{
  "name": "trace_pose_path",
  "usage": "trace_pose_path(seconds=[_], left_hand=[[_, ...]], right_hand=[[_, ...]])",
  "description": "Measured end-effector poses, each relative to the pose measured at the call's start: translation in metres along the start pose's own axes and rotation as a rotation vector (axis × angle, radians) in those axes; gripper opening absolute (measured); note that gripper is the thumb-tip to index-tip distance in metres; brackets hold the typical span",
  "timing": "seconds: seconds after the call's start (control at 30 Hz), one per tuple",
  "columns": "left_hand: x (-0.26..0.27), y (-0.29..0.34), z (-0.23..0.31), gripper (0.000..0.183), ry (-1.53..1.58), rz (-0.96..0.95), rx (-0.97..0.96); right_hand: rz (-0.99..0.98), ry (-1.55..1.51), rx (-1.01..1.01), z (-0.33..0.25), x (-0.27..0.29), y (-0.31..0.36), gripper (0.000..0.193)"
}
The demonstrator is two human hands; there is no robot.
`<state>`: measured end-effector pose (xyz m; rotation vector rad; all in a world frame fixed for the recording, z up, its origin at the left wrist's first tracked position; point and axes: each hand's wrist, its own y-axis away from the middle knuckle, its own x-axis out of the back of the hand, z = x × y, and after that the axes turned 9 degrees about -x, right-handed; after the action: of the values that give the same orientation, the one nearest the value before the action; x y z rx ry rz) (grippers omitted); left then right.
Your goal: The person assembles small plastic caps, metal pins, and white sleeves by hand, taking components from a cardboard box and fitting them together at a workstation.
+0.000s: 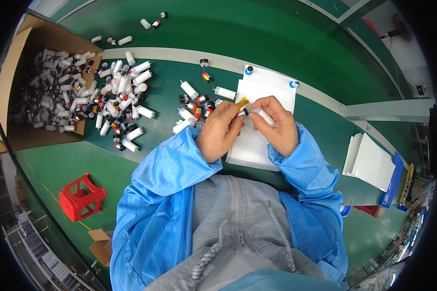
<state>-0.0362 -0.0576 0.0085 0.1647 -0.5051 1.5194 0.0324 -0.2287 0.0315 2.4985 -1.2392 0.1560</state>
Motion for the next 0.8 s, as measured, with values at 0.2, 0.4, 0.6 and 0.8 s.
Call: trace_pose_path(seconds=[0.2,0.4,0.6,0.8], left_hand=[[0.006,0.002,-0.005,0.027,0.823,-0.026,0.246],[0.015,0.002,-0.012,0.035,1.146,-0.232,0.333],[0.006,0.005,-0.017,0.033,0.927,-0.129,0.193],[0.012,0.003,-0.012,0.032,0.913,-0.108,0.272]], right_hand=[[-0.068,-0.142,0.121,0.007,0.011,-0.007,0.015],[-0.180,-0.137,0.041,0.004,0.015,-0.003,0.013],[-0.174,-0.160,-0.043,0.005,0.010,-0.003,0.011],[-0.032,0.057,0.103,0.013,0.005,-0.004,0.014]])
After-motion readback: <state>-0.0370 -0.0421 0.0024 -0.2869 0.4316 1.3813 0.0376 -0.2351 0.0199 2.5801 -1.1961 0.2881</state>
